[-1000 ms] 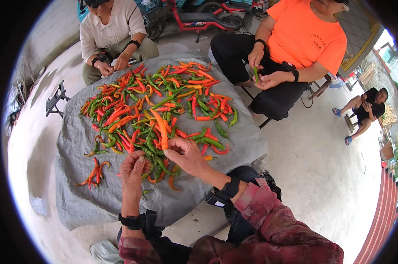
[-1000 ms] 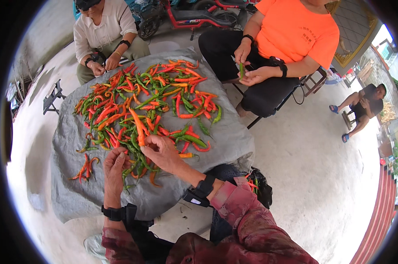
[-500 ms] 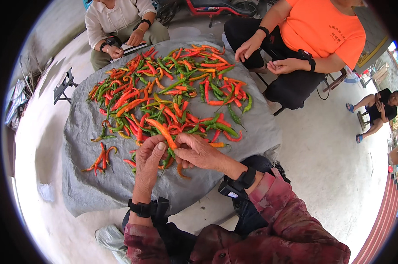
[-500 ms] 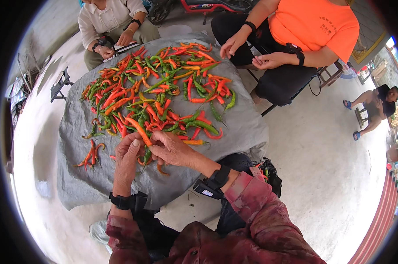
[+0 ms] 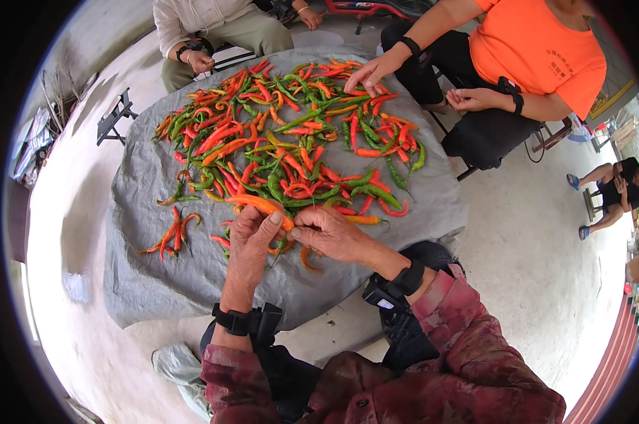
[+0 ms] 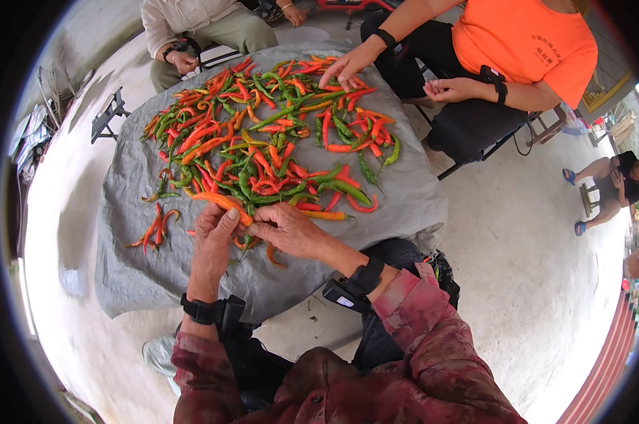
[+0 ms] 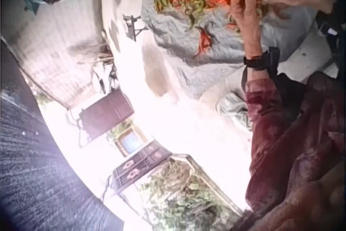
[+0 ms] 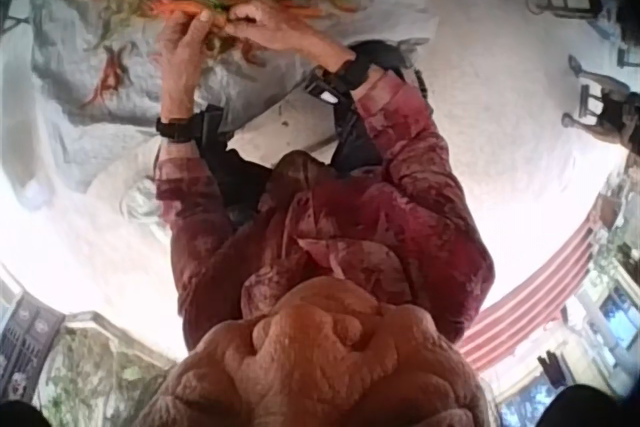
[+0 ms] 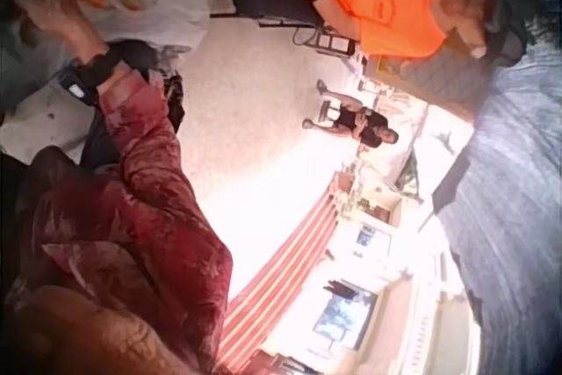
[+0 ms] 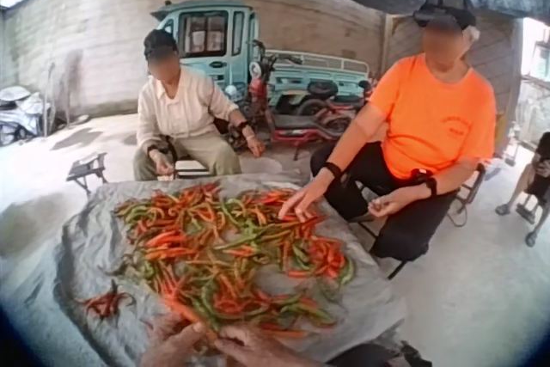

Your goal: The person sorts through a pile of peppers on a tarp, picking them up one at a time to pull off their stems before dropping them into a black bag.

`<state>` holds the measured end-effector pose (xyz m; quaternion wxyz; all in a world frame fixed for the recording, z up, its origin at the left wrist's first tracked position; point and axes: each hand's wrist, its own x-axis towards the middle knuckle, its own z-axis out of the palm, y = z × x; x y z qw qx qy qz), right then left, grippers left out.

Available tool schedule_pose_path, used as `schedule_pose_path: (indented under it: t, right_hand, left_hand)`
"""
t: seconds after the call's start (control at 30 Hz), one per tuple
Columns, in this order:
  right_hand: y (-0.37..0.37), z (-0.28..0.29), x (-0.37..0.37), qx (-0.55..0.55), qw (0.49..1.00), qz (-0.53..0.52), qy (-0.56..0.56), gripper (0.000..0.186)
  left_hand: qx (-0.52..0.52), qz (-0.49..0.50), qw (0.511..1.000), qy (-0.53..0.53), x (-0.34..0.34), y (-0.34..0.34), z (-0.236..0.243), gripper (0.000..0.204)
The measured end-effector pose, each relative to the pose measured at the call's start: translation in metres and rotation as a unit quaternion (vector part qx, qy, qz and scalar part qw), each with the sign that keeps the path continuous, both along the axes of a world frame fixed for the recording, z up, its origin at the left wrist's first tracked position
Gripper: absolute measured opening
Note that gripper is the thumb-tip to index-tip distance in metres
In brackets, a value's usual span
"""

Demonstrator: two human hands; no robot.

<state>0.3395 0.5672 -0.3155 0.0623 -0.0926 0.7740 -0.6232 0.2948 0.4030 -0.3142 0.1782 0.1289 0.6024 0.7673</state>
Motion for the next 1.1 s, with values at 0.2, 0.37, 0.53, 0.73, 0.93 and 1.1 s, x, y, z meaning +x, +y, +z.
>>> schedule_pose_path:
  t: [0.2, 0.37, 0.53, 0.73, 0.93, 1.1]
  right_hand:
    - [-0.012, -0.009, 0.002, 0.052, 0.994, -0.030, 0.089, 0.026]
    - [-0.009, 0.009, 0.002, 0.011, 0.999, -0.043, 0.028, 0.031]
    - [0.004, 0.003, 0.000, -0.004, 0.997, -0.077, 0.016, 0.037]
    - [0.007, -0.003, 0.000, 0.018, 0.994, -0.109, -0.002, 0.035]
    - [-0.003, -0.005, 0.000, -0.002, 0.996, -0.089, 0.001, 0.026]
    - [0.002, -0.015, 0.000, 0.084, 0.991, -0.066, 0.083, 0.025]
  left_hand:
    - [0.029, -0.017, 0.995, -0.098, 0.002, -0.004, 0.002, 0.023]
    - [0.083, 0.103, 0.987, -0.088, -0.014, -0.023, 0.002, 0.024]
    - [0.222, 0.267, 0.936, -0.049, -0.049, -0.088, -0.007, 0.023]
    - [0.229, 0.286, 0.921, -0.134, -0.045, -0.105, -0.021, 0.029]
    - [-0.426, 0.136, 0.830, 0.333, -0.022, -0.065, -0.019, 0.022]
    - [-0.577, 0.068, 0.715, 0.388, -0.026, -0.057, -0.021, 0.014]
